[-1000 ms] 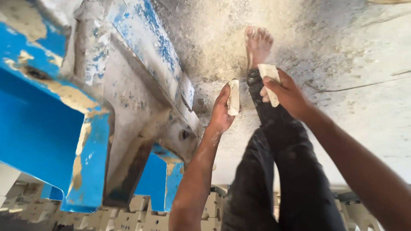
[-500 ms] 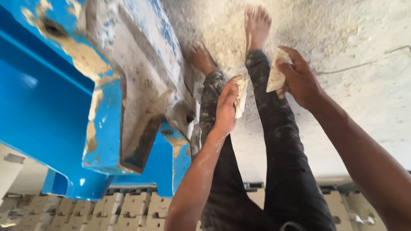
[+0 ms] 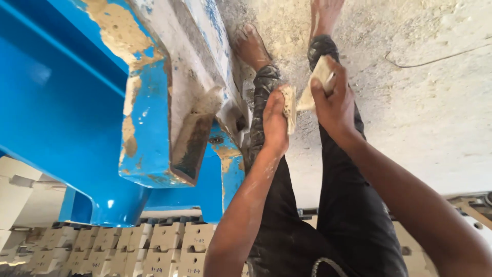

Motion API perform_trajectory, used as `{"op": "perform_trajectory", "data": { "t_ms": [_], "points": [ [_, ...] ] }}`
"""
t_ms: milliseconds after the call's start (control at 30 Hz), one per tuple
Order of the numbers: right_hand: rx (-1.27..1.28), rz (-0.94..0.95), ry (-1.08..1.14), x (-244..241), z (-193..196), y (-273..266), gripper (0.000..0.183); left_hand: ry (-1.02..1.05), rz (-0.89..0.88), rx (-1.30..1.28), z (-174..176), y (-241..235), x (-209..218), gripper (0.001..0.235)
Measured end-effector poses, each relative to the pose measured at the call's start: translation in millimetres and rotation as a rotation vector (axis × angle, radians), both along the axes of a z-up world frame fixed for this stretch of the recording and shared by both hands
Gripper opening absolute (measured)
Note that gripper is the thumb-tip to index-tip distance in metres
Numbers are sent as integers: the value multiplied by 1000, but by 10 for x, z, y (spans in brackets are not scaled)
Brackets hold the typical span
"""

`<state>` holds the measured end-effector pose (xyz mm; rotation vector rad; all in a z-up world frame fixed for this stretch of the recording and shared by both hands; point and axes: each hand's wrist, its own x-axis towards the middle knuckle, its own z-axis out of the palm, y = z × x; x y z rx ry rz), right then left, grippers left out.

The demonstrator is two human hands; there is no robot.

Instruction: The person joins small plastic pieces together and inserts them into holes in a blue mold. They then apply white putty to the mold's edges and smooth it using small white blocks.

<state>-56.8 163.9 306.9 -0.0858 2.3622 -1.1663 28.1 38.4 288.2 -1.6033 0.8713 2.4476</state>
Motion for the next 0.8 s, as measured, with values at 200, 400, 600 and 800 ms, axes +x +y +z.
{"op": "perform_trajectory", "data": {
  "t_ms": [200,400,600,800],
  "points": [
    [31,-245,-143,-489,70,136,46,78,-77,0,-50,-66,218,33],
    [175,18,-107,230,-168,-107,43,-11,-70,-48,0,-52,120,34],
    [-30,-353,-178,-142,-461,201,45,-103,-86,-52,-296,-119,294,34],
    [-160,-579,135,-195,-735,438,43,-21,-103,-89,-173,52,106,36]
  ]
}}
